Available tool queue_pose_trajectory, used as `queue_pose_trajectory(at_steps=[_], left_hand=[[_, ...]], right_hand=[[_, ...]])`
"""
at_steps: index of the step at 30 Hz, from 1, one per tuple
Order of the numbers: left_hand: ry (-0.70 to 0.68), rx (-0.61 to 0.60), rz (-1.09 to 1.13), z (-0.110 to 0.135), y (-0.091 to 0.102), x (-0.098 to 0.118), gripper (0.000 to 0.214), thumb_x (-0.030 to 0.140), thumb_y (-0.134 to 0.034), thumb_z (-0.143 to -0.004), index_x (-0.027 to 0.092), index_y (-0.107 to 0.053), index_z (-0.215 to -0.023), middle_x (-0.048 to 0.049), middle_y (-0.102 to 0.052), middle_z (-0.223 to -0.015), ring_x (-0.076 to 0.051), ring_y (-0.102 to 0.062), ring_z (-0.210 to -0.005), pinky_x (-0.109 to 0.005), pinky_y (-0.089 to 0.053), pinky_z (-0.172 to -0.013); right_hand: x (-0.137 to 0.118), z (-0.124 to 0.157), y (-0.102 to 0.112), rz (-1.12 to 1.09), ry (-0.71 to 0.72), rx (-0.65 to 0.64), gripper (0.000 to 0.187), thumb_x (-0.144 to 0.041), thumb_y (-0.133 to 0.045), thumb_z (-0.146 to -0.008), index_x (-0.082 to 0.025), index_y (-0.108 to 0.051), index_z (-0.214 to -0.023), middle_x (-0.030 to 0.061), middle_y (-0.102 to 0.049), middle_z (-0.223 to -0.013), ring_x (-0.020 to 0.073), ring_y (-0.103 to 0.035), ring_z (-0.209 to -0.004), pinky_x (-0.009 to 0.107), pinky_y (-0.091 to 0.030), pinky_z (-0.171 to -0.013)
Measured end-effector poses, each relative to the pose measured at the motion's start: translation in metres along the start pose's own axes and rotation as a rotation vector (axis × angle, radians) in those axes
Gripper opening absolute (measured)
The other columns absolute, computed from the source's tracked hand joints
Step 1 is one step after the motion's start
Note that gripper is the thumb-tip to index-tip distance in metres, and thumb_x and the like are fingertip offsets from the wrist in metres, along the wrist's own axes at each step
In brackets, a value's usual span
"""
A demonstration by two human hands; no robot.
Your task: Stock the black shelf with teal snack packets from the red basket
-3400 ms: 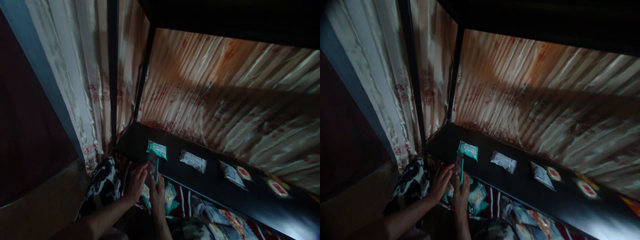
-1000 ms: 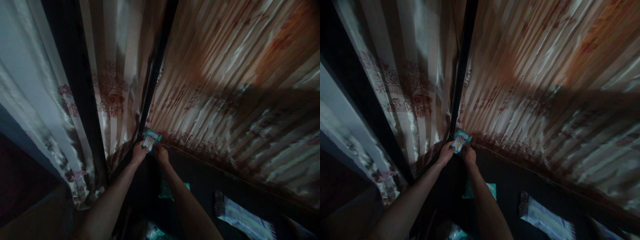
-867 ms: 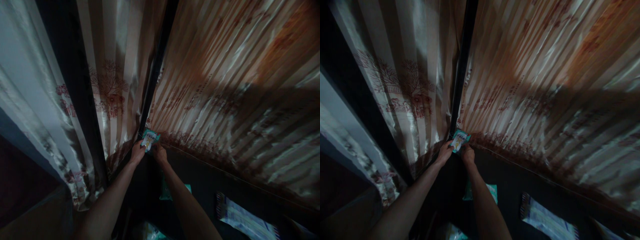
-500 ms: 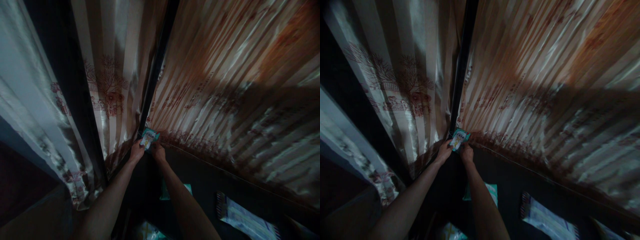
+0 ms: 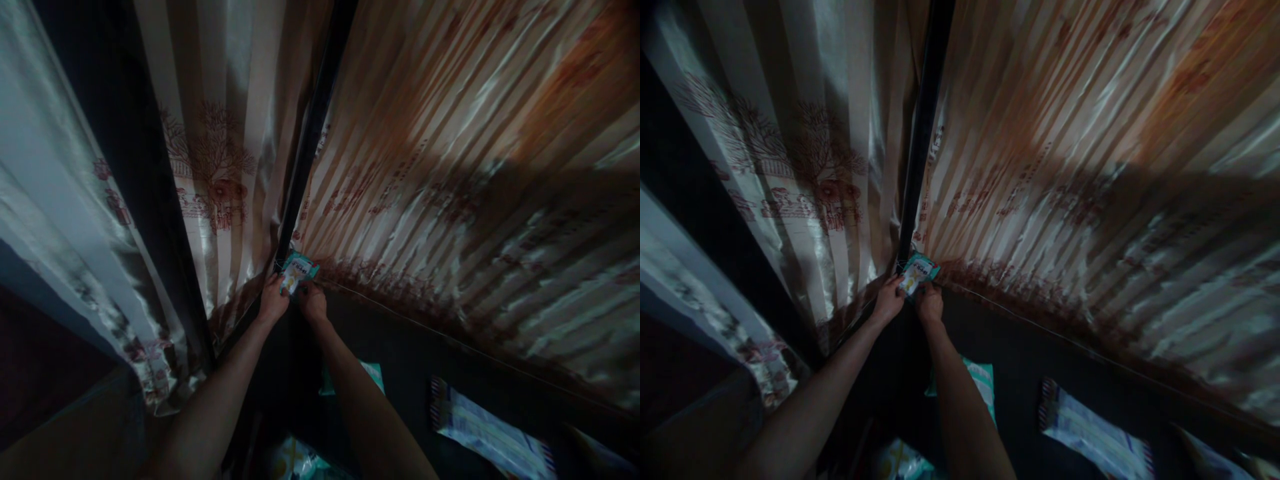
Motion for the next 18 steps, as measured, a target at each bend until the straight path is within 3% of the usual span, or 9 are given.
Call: queue_pose_trajectory(at_steps=[6, 13, 18], left_hand=[[-0.189, -0.026, -0.153, 0.014, -0.005, 0.015, 0.044, 0.010, -0.049, -0.076, 0.010, -0.058, -0.119, -0.0144, -0.043, -0.141, -0.028, -0.030, -0.136, -0.042, -0.029, -0.112], [-0.217, -0.068, -0.164, 0.016, -0.007, 0.014, 0.046, 0.010, -0.046, -0.078, 0.009, -0.053, -0.123, -0.0157, -0.042, -0.142, -0.028, -0.025, -0.138, -0.043, -0.027, -0.113], [-0.258, -0.068, -0.174, 0.019, -0.008, 0.019, 0.048, 0.011, -0.047, -0.078, 0.007, -0.051, -0.125, -0.0168, -0.038, -0.143, -0.028, -0.021, -0.139, -0.043, -0.024, -0.114]], right_hand=[[0.001, -0.001, -0.002, 0.001, 0.006, 0.003, 0.024, -0.020, -0.051, -0.083, -0.019, -0.063, -0.104, 0.0101, -0.059, -0.106, 0.0159, -0.063, -0.085, 0.023, -0.046, -0.076], [-0.003, 0.001, -0.001, 0.006, 0.070, -0.028, 0.028, -0.015, -0.051, -0.083, -0.018, -0.063, -0.108, 0.0104, -0.063, -0.105, 0.0171, -0.062, -0.091, 0.023, -0.046, -0.080], [-0.006, 0.011, 0.012, 0.004, 0.096, -0.032, 0.039, -0.011, -0.044, -0.084, -0.019, -0.060, -0.119, 0.0109, -0.060, -0.119, 0.0168, -0.061, -0.099, 0.022, -0.044, -0.087]])
Point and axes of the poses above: each hand's wrist, its own z-axis away from the middle knuckle, its own y-axis out of the back of the hand, x = y × z, the point moved 8 cm from there along -z, towards the middle knuckle
